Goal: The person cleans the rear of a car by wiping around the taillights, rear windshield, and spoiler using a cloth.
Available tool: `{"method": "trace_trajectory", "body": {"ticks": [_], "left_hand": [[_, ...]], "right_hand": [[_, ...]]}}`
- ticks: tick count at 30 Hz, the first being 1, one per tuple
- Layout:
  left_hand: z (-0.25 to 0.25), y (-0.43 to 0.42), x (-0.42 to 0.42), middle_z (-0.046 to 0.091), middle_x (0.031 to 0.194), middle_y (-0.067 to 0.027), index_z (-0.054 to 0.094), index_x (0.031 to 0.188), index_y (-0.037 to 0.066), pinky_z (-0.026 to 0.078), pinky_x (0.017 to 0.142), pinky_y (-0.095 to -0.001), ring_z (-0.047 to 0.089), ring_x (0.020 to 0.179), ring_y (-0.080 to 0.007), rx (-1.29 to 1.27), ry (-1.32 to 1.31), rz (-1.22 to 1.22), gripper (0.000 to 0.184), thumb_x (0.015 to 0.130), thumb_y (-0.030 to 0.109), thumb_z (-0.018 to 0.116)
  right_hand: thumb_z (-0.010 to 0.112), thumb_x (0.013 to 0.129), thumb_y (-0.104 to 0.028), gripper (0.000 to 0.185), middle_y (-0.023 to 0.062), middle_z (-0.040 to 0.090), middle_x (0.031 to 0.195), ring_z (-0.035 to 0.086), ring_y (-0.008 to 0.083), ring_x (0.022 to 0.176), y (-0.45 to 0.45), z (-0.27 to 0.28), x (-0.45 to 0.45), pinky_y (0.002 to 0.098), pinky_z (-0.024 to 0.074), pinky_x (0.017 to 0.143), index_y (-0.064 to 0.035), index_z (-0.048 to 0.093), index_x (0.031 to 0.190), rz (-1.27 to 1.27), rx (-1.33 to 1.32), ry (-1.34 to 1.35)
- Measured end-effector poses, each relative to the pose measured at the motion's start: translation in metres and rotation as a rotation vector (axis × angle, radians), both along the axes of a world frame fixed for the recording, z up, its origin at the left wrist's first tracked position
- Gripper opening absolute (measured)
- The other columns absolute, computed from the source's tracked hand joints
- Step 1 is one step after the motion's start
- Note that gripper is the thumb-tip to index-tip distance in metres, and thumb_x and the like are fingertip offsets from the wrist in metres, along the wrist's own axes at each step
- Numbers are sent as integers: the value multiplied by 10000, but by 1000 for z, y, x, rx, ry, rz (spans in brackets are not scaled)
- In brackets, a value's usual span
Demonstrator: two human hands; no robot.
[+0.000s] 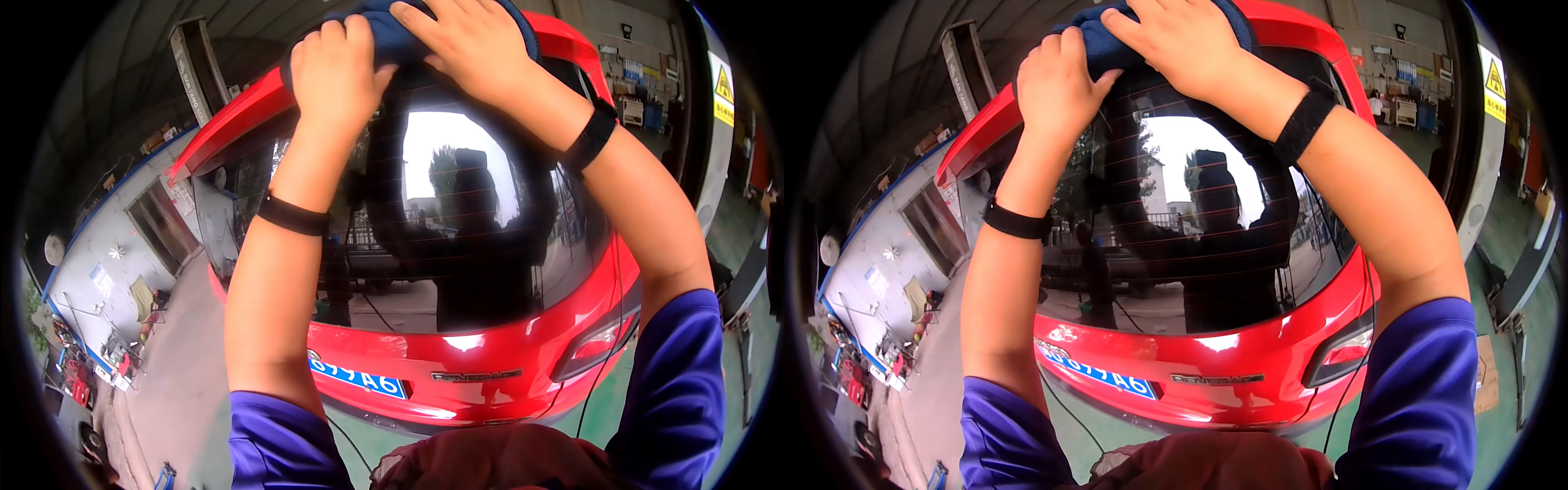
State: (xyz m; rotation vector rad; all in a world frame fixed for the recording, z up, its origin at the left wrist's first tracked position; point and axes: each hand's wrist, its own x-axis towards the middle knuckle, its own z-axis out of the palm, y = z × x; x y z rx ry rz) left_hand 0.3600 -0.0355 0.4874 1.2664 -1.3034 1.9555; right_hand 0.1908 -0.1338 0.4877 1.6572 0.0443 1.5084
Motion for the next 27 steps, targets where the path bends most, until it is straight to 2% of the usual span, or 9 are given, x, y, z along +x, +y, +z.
{"method": "trace_trajectory", "body": {"ticks": [1,5,6,9,12,16,22,25,27], "left_hand": [[0,2,-2,613,892,-108,588,1002,61,473,802,-432,619,847,-308,24,34,37,519,634,301,866],[-5,9,-15,614,971,-144,557,1079,16,478,816,-460,615,910,-344,62,-24,23,557,703,336,815],[-5,8,-21,616,997,-163,555,1128,-4,481,821,-473,611,923,-356,53,-56,20,579,739,360,781],[-14,0,-57,579,1187,-248,486,1285,-76,452,940,-484,565,1076,-415,118,-12,64,564,866,246,684],[-15,-20,-77,532,1266,-233,441,1329,-92,424,983,-480,530,1145,-398,120,-116,100,581,866,183,659],[-9,-43,-106,553,1245,-213,458,1326,-69,424,975,-462,544,1139,-372,132,-142,125,579,846,178,668],[-1,-93,-149,594,1194,-118,513,1305,22,443,901,-416,579,1073,-282,122,-182,240,577,801,226,707],[-2,-120,-173,608,1123,-85,545,1262,57,447,886,-381,590,1042,-249,125,-263,259,448,841,201,595],[-4,-141,-187,617,1086,-67,577,1227,71,453,877,-371,597,1022,-233,157,-329,184,399,844,181,545]], "right_hand": [[640,771,-190,482,119,554,1060,568,283,936,-4,1,0,398,457,807,-65,583,1233,20,-33,-16],[591,808,-182,457,133,554,1086,568,287,955,-18,-2,-8,396,455,814,-86,580,1254,96,-58,-53],[601,802,-180,482,137,549,1109,564,290,976,-19,-2,-13,403,453,817,-92,567,1274,89,-10,-17],[683,755,-177,555,136,542,1133,558,298,994,-36,-3,-29,410,450,817,-105,557,1291,134,22,-60],[759,699,-189,634,147,537,1144,559,317,1013,-55,-5,-55,421,453,834,-108,555,1294,165,146,-53],[829,631,-203,734,166,531,1141,563,359,1040,-87,-8,-78,459,465,874,-88,538,1294,270,257,-43],[832,623,-123,718,194,534,1141,563,406,1072,-141,-16,-120,458,483,915,-54,514,1262,411,407,-30],[826,633,-107,720,197,536,1179,552,401,1119,-173,-28,-139,449,479,939,-52,500,1272,384,539,-64],[827,621,-66,729,183,549,1212,561,383,1127,-200,-34,-151,440,488,936,-24,497,1270,318,462,-97]]}}
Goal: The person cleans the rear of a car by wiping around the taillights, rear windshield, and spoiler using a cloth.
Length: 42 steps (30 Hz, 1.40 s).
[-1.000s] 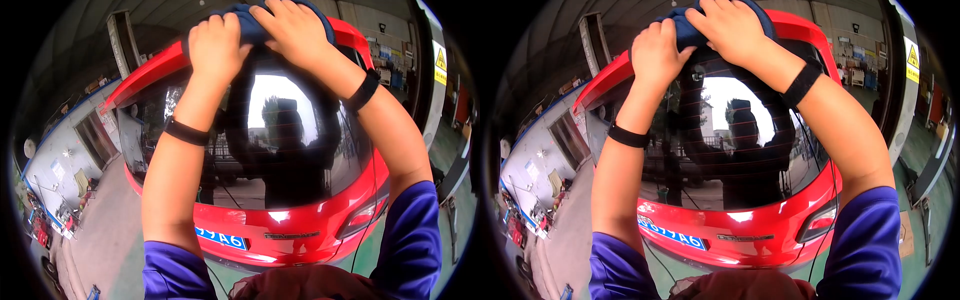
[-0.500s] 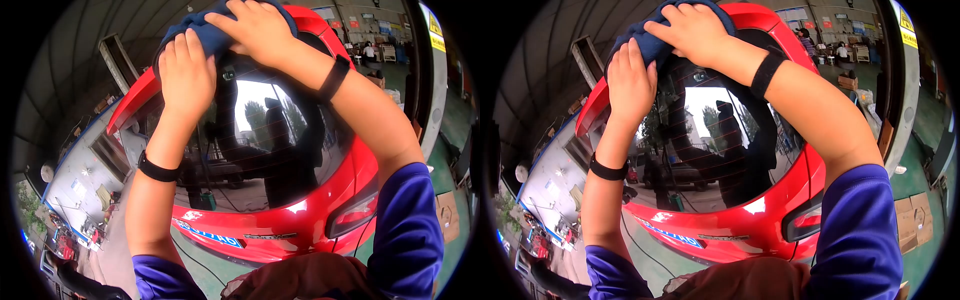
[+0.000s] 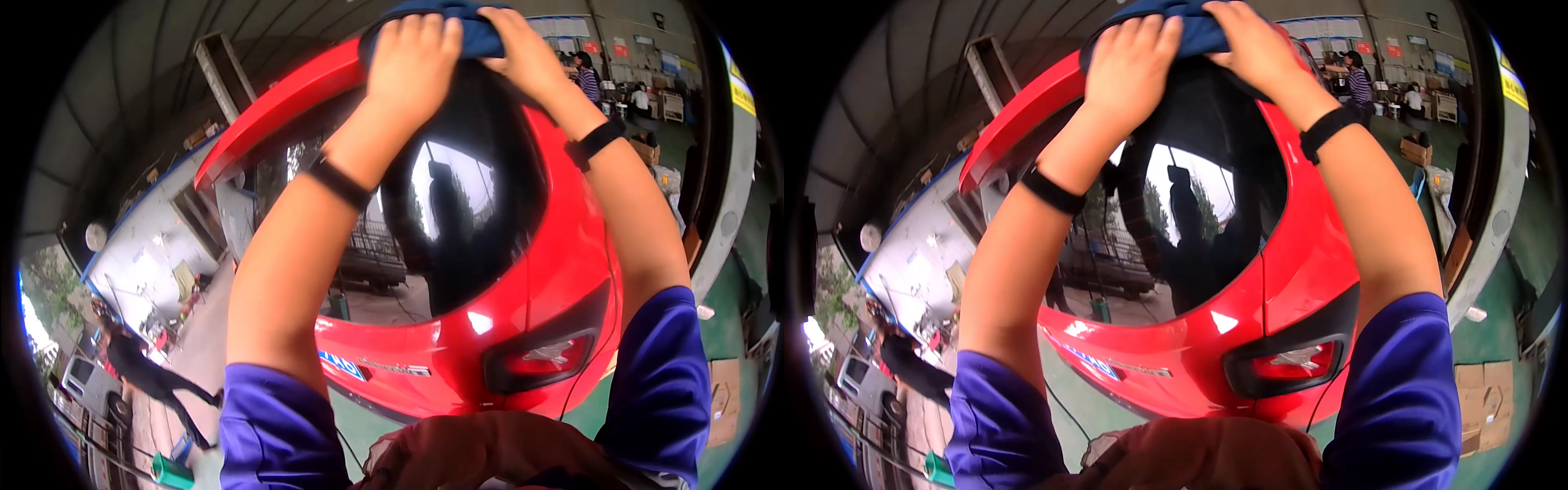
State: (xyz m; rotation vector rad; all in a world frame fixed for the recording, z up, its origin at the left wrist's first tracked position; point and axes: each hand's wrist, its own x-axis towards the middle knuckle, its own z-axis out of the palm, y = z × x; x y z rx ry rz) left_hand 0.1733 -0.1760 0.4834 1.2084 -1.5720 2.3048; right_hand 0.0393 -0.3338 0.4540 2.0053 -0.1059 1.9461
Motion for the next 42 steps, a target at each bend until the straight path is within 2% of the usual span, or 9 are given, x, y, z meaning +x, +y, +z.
{"method": "trace_trajectory", "body": {"ticks": [1,2,3,4,9,15,24,36,42], "left_hand": [[-1,-11,-5,626,1080,-62,599,1194,72,458,872,-369,602,1011,-230,24,-10,-31,373,838,176,552],[-4,-18,-12,635,1073,-57,620,1161,72,464,868,-367,608,1000,-226,45,-20,-63,348,832,171,559],[-10,-20,-22,646,1048,-58,637,1113,67,469,863,-364,615,983,-225,112,-22,-26,313,827,170,565],[-15,-21,-30,657,1023,-59,654,1066,62,474,859,-361,623,966,-224,180,-27,9,279,822,170,571],[-50,20,-30,656,967,-70,638,990,36,472,903,-358,637,941,-235,277,14,10,234,792,148,581],[-37,105,61,582,1270,-179,555,1193,20,458,1012,-422,555,1198,-352,395,254,150,362,833,57,528],[-57,113,74,623,1156,-254,571,1155,-84,481,970,-425,591,1097,-402,265,421,-14,400,770,24,582],[-45,52,13,651,812,-141,641,984,-13,516,753,-390,632,766,-308,276,331,55,259,755,108,633],[-54,11,-15,658,989,-168,662,1010,-22,511,873,-391,610,965,-321,337,292,-43,298,753,126,638]], "right_hand": [[774,725,-164,639,178,555,1219,561,373,1145,-12,-5,-6,434,490,936,-12,497,1280,-49,17,13],[773,669,-39,712,180,582,1253,583,355,1143,-40,-6,-1,429,484,956,-45,497,1326,26,-43,-22],[720,705,22,692,233,558,1305,555,398,1195,-44,-11,-11,425,468,1003,-6,464,1348,104,249,96],[720,701,-6,590,164,598,1143,595,376,1053,-40,-18,-18,460,507,845,-99,528,1251,-54,67,-10],[568,668,126,764,162,588,1206,582,380,1105,20,-51,-28,444,519,882,-151,477,1374,3,-78,52],[525,898,-103,460,160,555,1259,617,354,1055,73,-42,38,426,518,894,-259,557,1329,56,-324,385],[573,842,-12,523,117,596,1224,624,306,1042,96,-16,80,391,518,891,-201,574,1329,38,-298,423],[536,803,17,505,77,603,1092,626,313,1006,35,-29,33,392,531,824,-208,619,1248,113,-240,178],[558,731,63,621,149,602,1125,630,369,949,6,-43,0,424,533,821,-180,573,1302,-60,-118,102]]}}
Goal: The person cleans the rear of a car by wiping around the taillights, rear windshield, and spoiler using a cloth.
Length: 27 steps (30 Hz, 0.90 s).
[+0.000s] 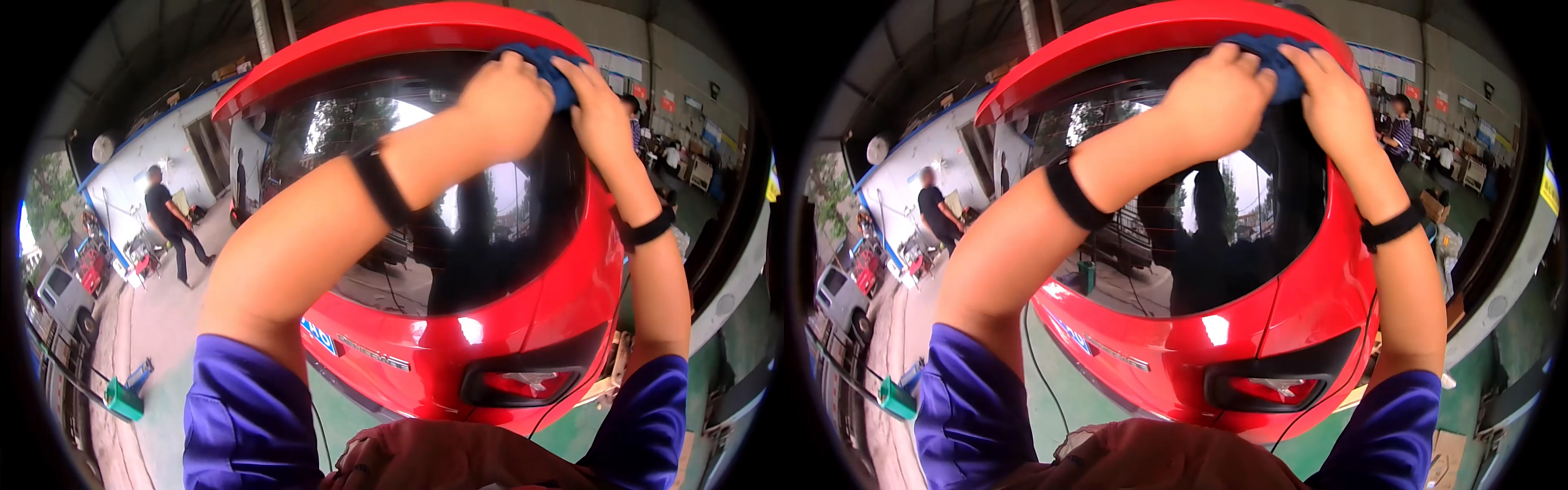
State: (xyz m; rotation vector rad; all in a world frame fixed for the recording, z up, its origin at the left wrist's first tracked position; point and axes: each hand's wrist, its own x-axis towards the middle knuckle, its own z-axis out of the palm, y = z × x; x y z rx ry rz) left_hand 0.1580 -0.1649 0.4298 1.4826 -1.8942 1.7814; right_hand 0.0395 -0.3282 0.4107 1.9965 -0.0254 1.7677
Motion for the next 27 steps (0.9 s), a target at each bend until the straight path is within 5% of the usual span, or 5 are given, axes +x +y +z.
{"method": "trace_trajectory", "body": {"ticks": [4,11,27], "left_hand": [[1,-17,-13,632,1086,-211,666,1079,-10,503,911,-419,575,1048,-375,88,56,40,340,766,117,624],[22,7,24,659,1124,-149,667,1063,2,506,947,-396,616,1052,-315,76,118,-90,286,802,98,602],[15,140,195,658,1112,-131,637,1060,42,522,876,-437,623,1044,-349,-166,525,-265,258,823,31,536]], "right_hand": [[583,703,93,675,183,581,1160,606,397,1013,16,-9,-28,440,516,860,-153,549,1330,-190,286,185],[636,700,76,676,183,572,1146,600,396,1016,30,20,-23,443,517,850,-143,533,1331,-157,-42,119],[673,833,-152,555,213,612,1166,630,391,944,190,71,112,427,519,854,-113,534,1369,-246,-138,570]]}}
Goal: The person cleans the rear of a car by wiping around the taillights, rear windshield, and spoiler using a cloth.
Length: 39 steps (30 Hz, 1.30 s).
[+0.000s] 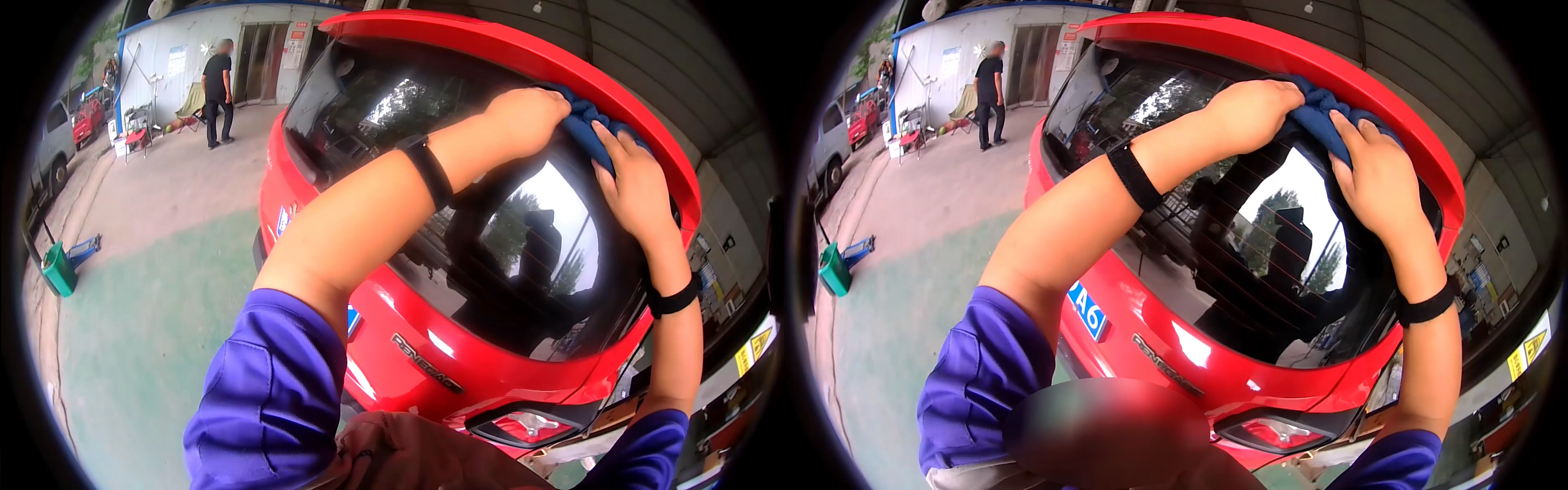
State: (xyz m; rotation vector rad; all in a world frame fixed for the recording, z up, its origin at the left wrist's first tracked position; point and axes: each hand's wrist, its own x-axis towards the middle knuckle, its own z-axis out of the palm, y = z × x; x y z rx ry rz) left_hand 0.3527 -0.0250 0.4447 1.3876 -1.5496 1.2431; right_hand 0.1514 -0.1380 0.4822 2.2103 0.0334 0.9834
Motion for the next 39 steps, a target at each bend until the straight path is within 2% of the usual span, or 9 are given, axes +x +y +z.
{"method": "trace_trajectory", "body": {"ticks": [6,12,15,20,21,24,30,32,39], "left_hand": [[-25,44,83,616,1146,-191,575,1083,14,511,880,-456,612,1053,-391,-78,244,220,258,829,27,535],[-36,73,101,574,1223,-268,532,1239,18,488,959,-469,583,1130,-435,41,428,305,404,835,25,535],[-38,71,66,557,1234,-273,533,1263,11,463,991,-490,556,1151,-455,102,378,251,460,806,52,570],[-45,47,0,541,1228,-261,573,1259,37,431,1019,-477,519,1175,-422,259,134,-89,491,808,216,653],[-53,43,-8,525,1260,-266,566,1288,46,406,1045,-500,493,1219,-426,210,132,-183,509,832,254,653],[-41,35,-22,394,1431,-275,503,1422,122,271,1093,-649,315,1374,-484,362,86,-52,565,906,316,622],[-13,0,-24,466,1384,-196,536,1383,131,337,1060,-617,411,1298,-396,205,-48,-31,524,889,279,635],[-14,-5,-21,512,1317,-177,544,1345,89,418,1003,-574,459,1248,-366,132,-88,41,543,852,270,679],[-16,-6,-6,575,1215,-154,558,1288,41,486,905,-517,547,1116,-337,54,-187,14,532,818,249,698]], "right_hand": [[603,892,-154,539,243,545,1304,577,400,1127,32,8,70,438,447,1020,-109,487,1416,79,-30,183],[552,849,-35,503,226,555,1287,592,385,1105,56,17,134,428,469,987,-96,560,1348,127,-39,255],[526,803,48,513,224,569,1272,584,397,1114,49,23,120,441,469,989,-87,597,1293,226,32,214],[487,795,100,457,281,552,1304,541,440,1200,21,16,46,439,441,1026,-36,608,1214,100,120,101],[482,814,98,462,284,551,1303,544,443,1198,11,8,25,435,439,1029,-45,600,1237,69,132,47],[506,830,35,538,278,543,1318,500,445,1258,-4,-11,-26,468,414,1049,-100,539,1350,-156,157,-84],[525,839,-51,546,289,469,1380,494,432,1239,-17,-28,-40,455,388,1068,-64,501,1384,-202,42,-172],[521,816,-38,565,281,457,1379,483,428,1242,-14,-32,-35,457,383,1068,-55,503,1381,-197,40,-182],[534,786,8,596,263,451,1379,486,426,1231,6,-34,-18,454,399,1055,-35,491,1379,-339,-8,-167]]}}
